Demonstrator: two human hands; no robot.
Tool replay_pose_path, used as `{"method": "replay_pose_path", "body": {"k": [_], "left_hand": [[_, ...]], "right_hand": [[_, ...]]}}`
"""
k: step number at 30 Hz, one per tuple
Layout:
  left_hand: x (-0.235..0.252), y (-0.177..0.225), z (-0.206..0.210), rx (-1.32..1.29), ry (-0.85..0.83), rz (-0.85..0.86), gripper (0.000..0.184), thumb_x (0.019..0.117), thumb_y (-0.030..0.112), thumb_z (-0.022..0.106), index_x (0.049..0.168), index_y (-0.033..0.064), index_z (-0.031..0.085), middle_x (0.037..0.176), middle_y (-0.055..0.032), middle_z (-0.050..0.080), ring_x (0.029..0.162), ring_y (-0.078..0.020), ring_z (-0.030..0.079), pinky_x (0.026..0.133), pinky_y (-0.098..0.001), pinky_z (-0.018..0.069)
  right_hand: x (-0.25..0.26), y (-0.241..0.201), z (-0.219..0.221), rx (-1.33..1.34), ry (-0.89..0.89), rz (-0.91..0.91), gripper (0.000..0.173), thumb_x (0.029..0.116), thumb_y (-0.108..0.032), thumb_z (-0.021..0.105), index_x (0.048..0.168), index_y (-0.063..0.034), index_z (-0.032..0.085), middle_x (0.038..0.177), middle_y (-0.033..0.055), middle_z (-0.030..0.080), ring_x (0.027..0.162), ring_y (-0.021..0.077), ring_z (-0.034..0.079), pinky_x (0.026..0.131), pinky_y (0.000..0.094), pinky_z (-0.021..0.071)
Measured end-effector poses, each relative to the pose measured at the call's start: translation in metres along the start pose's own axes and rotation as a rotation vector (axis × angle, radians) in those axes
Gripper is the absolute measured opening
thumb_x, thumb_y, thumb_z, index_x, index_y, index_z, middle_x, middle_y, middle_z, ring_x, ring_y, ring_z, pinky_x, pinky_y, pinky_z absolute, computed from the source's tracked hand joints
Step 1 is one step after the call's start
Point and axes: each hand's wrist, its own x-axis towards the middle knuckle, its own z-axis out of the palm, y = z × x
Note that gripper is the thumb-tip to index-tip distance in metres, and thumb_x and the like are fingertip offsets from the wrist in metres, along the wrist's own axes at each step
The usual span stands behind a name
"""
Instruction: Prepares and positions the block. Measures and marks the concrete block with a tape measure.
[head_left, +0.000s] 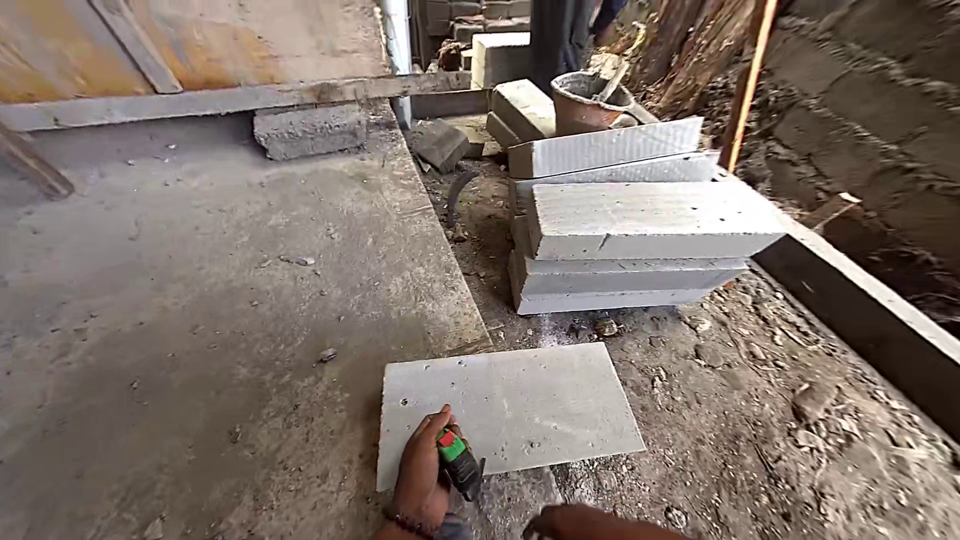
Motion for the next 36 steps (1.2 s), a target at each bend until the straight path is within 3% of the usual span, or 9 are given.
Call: {"method": "replay_pose_path", "body": {"k": [4, 6, 9, 13, 16, 19, 27, 31, 36], "left_hand": [[-0.007, 0.003, 0.016, -0.024, -0.009, 0.010, 0.021, 0.1074, 0.024, 0.050, 0.101, 0.0057, 0.055, 0.071, -0.0082, 0.057, 0.057, -0.0219, 0.059, 0.055, -0.0407, 0.0566], [-0.014, 0.004, 0.034, -0.060, -0.047, 0.030, 0.017, 0.1078, 0.021, 0.047, 0.106, 0.0055, 0.053, 0.072, -0.0083, 0.056, 0.060, -0.0218, 0.060, 0.059, -0.0407, 0.0577], [-0.023, 0.002, 0.070, -0.095, -0.113, 0.116, 0.014, 0.1080, 0.017, 0.046, 0.108, 0.0052, 0.052, 0.077, -0.0084, 0.059, 0.066, -0.0200, 0.063, 0.065, -0.0394, 0.0593], [-0.021, -0.011, 0.097, 0.072, -0.208, 0.277, 0.016, 0.1072, 0.017, 0.045, 0.108, 0.0032, 0.052, 0.084, -0.0082, 0.060, 0.075, -0.0171, 0.063, 0.070, -0.0344, 0.0574], [-0.014, -0.029, 0.089, 0.424, -0.204, 0.320, 0.029, 0.1082, 0.027, 0.045, 0.115, 0.0012, 0.057, 0.093, -0.0075, 0.059, 0.082, -0.0160, 0.059, 0.073, -0.0334, 0.0510], [-0.017, -0.042, 0.076, 0.651, -0.265, 0.218, 0.027, 0.1063, 0.025, 0.053, 0.122, 0.0032, 0.055, 0.098, -0.0087, 0.064, 0.080, -0.0165, 0.063, 0.064, -0.0312, 0.0514], [-0.017, -0.049, 0.052, 0.591, -0.235, 0.015, 0.026, 0.0945, 0.001, 0.071, 0.117, -0.0066, 0.059, 0.088, -0.0177, 0.069, 0.067, -0.0245, 0.069, 0.061, -0.0392, 0.0622], [-0.012, -0.048, 0.052, 0.574, -0.253, 0.111, 0.027, 0.0907, -0.003, 0.073, 0.114, -0.0064, 0.060, 0.087, -0.0175, 0.069, 0.066, -0.0237, 0.069, 0.060, -0.0374, 0.0617], [0.003, -0.026, 0.063, 0.508, -0.315, 0.329, 0.027, 0.0872, -0.006, 0.069, 0.112, -0.0061, 0.059, 0.087, -0.0154, 0.068, 0.069, -0.0229, 0.068, 0.062, -0.0368, 0.0604]], "right_hand": [[-0.028, -0.021, -0.094, 0.091, 0.244, 0.049, 0.054, 0.1097, -0.047, 0.040, 0.125, -0.0026, 0.065, 0.107, 0.0215, 0.071, 0.101, 0.0385, 0.069, 0.092, 0.0628, 0.0516], [-0.036, -0.031, -0.114, 0.344, 0.443, 0.020, 0.067, 0.1044, -0.063, 0.041, 0.143, -0.0093, 0.052, 0.125, 0.0168, 0.066, 0.105, 0.0299, 0.068, 0.090, 0.0524, 0.0558], [-0.027, -0.045, -0.110, 0.754, 0.477, -0.070, 0.086, 0.0959, -0.068, 0.055, 0.163, -0.0205, 0.028, 0.153, 0.0186, 0.047, 0.122, 0.0354, 0.062, 0.090, 0.0575, 0.0569], [-0.018, -0.042, -0.095, 1.012, 0.426, -0.205, 0.072, 0.1008, -0.052, 0.060, 0.159, -0.0188, 0.033, 0.126, 0.0131, 0.063, 0.086, 0.0250, 0.071, 0.070, 0.0458, 0.0616], [-0.023, -0.018, -0.094, 0.960, 0.372, -0.193, 0.044, 0.1056, -0.043, 0.055, 0.137, -0.0120, 0.055, 0.094, 0.0062, 0.063, 0.069, 0.0174, 0.064, 0.061, 0.0386, 0.0588], [-0.026, 0.010, -0.091, 0.830, 0.348, -0.065, 0.037, 0.1023, -0.045, 0.060, 0.117, -0.0106, 0.063, 0.087, 0.0040, 0.064, 0.061, 0.0145, 0.062, 0.056, 0.0361, 0.0571], [-0.021, 0.025, -0.081, 0.442, 0.248, -0.007, 0.070, 0.0977, -0.054, 0.065, 0.158, -0.0281, 0.041, 0.119, 0.0199, 0.064, 0.080, 0.0303, 0.066, 0.068, 0.0518, 0.0560], [-0.016, 0.025, -0.087, 0.386, 0.242, 0.006, 0.060, 0.0997, -0.054, 0.061, 0.149, -0.0224, 0.048, 0.110, 0.0181, 0.063, 0.073, 0.0287, 0.065, 0.063, 0.0506, 0.0554], [-0.018, 0.016, -0.097, 0.552, 0.201, 0.058, 0.063, 0.0960, -0.038, 0.071, 0.146, -0.0179, 0.038, 0.103, 0.0159, 0.065, 0.077, 0.0297, 0.068, 0.063, 0.0511, 0.0569]]}}
